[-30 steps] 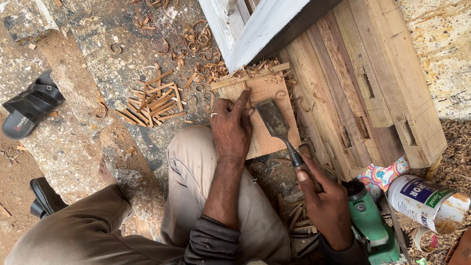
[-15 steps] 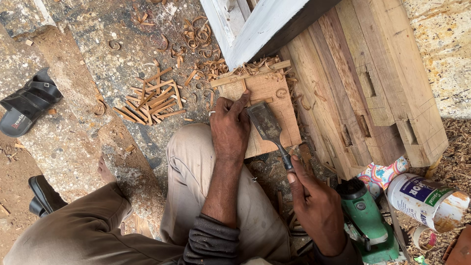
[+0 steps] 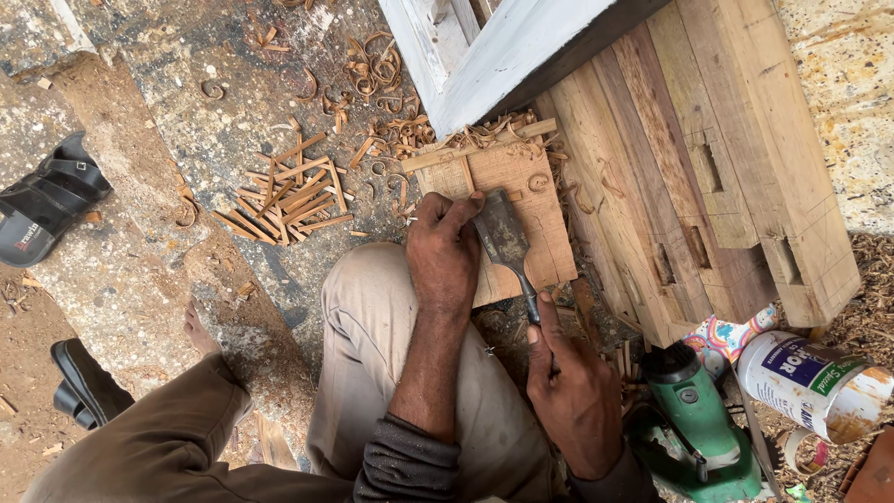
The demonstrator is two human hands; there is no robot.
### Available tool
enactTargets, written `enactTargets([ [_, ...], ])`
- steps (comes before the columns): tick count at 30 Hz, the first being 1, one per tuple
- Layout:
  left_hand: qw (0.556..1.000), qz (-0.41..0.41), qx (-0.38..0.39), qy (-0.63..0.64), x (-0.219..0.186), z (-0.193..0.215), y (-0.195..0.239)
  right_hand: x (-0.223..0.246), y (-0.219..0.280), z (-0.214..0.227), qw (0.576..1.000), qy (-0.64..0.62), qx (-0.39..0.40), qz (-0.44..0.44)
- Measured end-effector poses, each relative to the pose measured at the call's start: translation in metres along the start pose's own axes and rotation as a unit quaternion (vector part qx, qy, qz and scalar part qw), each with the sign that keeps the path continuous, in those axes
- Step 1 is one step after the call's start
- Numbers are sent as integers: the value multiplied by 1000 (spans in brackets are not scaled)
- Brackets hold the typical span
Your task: The person sits on the ground and uses a chisel to carve a small wooden block, removing shavings and shaping the surface. The person occasionally pauses to clear debris from the work area.
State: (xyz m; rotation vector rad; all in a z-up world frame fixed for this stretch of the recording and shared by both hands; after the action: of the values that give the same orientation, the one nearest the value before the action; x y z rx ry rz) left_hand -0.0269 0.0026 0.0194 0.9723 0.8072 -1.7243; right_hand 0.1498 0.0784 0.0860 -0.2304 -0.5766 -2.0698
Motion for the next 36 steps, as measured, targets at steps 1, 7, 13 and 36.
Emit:
enactTargets([
  [1,1000,0,1,-1,0,0,0,3,-1,1,1000,3,-6,8],
  [7,1000,12,-3,10,1,-6,1,26,-10,3,998,59,-27,17],
  [13,1000,0,14,3,-3,5,-5,33,-37,4,994,66,-43,75],
  [36,999,-24,-33,-11,1,0,4,-33,-7,34,857,-479,62,-178],
])
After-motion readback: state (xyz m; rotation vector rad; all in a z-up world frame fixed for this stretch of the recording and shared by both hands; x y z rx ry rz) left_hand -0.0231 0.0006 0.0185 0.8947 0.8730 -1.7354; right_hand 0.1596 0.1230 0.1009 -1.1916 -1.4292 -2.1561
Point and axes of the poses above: each hand's wrist, its own y-axis away from the middle knuckle, its own z-axis out of the back of the hand, x = y × z, the point moved 2 cm from there along -y, towards the middle knuckle, and after that the axes turned 9 degrees about x, right-handed, at the moved point
